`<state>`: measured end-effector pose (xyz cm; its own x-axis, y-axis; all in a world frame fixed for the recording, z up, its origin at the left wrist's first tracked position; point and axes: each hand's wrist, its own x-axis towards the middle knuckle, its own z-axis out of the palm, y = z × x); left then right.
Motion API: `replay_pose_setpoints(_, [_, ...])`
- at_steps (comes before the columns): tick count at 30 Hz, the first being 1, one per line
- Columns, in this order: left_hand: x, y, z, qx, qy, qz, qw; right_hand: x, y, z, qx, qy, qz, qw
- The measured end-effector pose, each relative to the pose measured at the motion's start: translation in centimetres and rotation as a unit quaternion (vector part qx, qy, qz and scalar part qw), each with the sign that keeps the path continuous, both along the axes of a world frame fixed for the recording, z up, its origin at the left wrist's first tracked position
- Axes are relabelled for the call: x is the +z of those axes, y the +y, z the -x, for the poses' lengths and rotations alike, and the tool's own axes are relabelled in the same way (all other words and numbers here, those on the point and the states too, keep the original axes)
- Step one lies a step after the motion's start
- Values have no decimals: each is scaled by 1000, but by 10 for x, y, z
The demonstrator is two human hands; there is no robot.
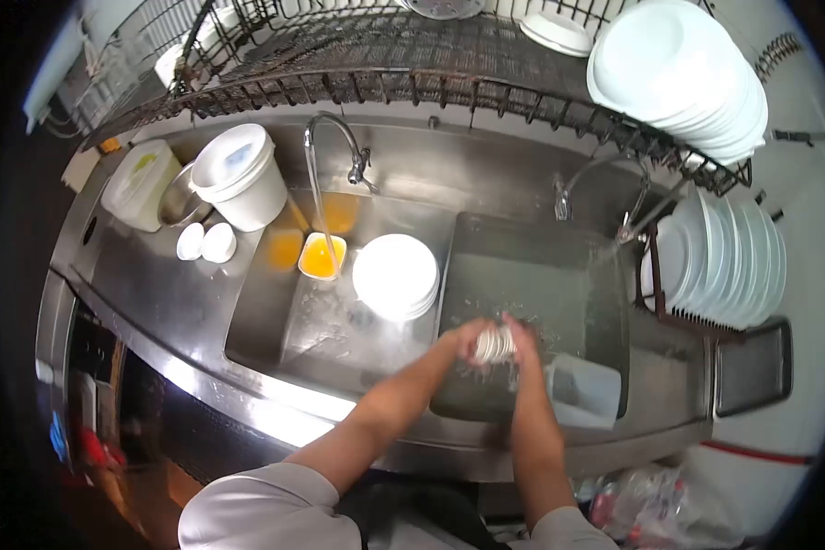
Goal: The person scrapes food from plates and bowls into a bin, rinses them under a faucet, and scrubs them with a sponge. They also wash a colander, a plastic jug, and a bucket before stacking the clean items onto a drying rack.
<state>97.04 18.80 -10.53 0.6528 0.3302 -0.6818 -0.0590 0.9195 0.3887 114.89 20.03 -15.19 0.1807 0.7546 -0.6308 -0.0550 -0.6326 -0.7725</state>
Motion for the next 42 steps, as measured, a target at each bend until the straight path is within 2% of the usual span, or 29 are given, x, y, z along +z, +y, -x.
replay_pose_setpoints(1, [-22, -13, -10, 3, -46, 54, 997, -39, -5, -10, 13, -2, 35, 999])
replay_pose_setpoints(2, [-37, -26, -15, 50, -67, 111, 990, -84, -16, -19, 54, -37, 51, 997])
replay_pose_setpoints(3, [-62, -34, -13, -11, -131, 70, 989, -111, -20, -25, 96, -74, 66, 990])
replay_pose_setpoints(4, [-92, -45, -23, 58, -52, 124, 989, -104, -18, -25, 149, -79, 39, 985])
replay_pose_setpoints(7, [-51, -84, -25, 200, -5, 33, 979, -47, -51, -7, 310, -92, -38, 946])
replay_pose_setpoints(8, [-30, -91, -23, 240, -52, 85, 966, -20, -65, 0, 347, -130, -68, 926])
replay_pose_setpoints(11, [1, -91, -11, 245, -80, 93, 962, 75, -88, 23, 401, -317, -175, 842])
replay_pose_setpoints(12, [-48, -79, -3, 182, -270, 38, 945, 108, -93, 28, 411, -349, -224, 812])
replay_pose_setpoints(13, [-34, -77, -3, 237, -250, -10, 939, 143, -96, 34, 417, -381, -271, 780])
replay_pose_setpoints(15, [48, -70, 1, 339, -205, -102, 913, 212, -96, 46, 401, -402, -381, 729])
replay_pose_setpoints(17, [183, -77, 20, 347, -256, -200, 880, 283, -93, 65, 340, -395, -504, 689])
replay_pose_setpoints(19, [282, -71, 40, 340, -219, -327, 854, 354, -86, 81, 249, -381, -647, 611])
replay_pose_setpoints(21, [368, -66, 59, 319, -191, -486, 791, 423, -73, 102, 147, -349, -765, 521])
replay_pose_setpoints(23, [448, -54, 75, 311, -166, -576, 738, 481, -45, 125, 48, -337, -842, 420])
replay_pose_setpoints(24, [480, -43, 84, 314, -165, -605, 713, 510, -31, 137, 20, -350, -845, 404])
replay_pose_setpoints(25, [499, -22, 99, 312, -156, -622, 702, 534, -14, 149, 24, -371, -833, 409])
replay_pose_setpoints(26, [520, -6, 115, 274, -135, -599, 740, 548, 13, 163, 24, -369, -821, 436])
replay_pose_setpoints(27, [526, 25, 129, 277, -79, -615, 734, 563, 26, 174, 84, -332, -817, 465])
replay_pose_setpoints(28, [531, 36, 143, 275, 21, -595, 755, 566, 68, 178, 173, -279, -813, 480])
replay_pose_setpoints(29, [526, 58, 154, 302, 91, -578, 753, 568, 98, 189, 262, -296, -741, 543])
replay_pose_setpoints(30, [523, 60, 158, 305, 193, -574, 735, 565, 124, 197, 385, -207, -664, 607])
replay_pose_setpoints(31, [520, 62, 164, 290, 277, -577, 711, 561, 127, 202, 427, -227, -655, 581])
replay_pose_setpoints(33, [513, 69, 179, 196, 450, -621, 611, 555, 138, 209, 504, -267, -630, 528])
replay_pose_setpoints(34, [509, 69, 186, 144, 528, -629, 552, 560, 138, 209, 542, -239, -595, 543])
replay_pose_setpoints(37, [508, 54, 202, 60, 542, -706, 452, 556, 116, 206, 497, -223, -606, 580])
replay_pose_setpoints(38, [503, 46, 205, 89, 518, -755, 393, 558, 115, 206, 503, -221, -599, 582])
replay_pose_setpoints(41, [487, 3, 212, 215, 473, -789, 328, 555, 107, 208, 456, -264, -619, 582])
replay_pose_setpoints(42, [478, -15, 217, 250, 468, -810, 250, 551, 111, 207, 435, -295, -643, 558])
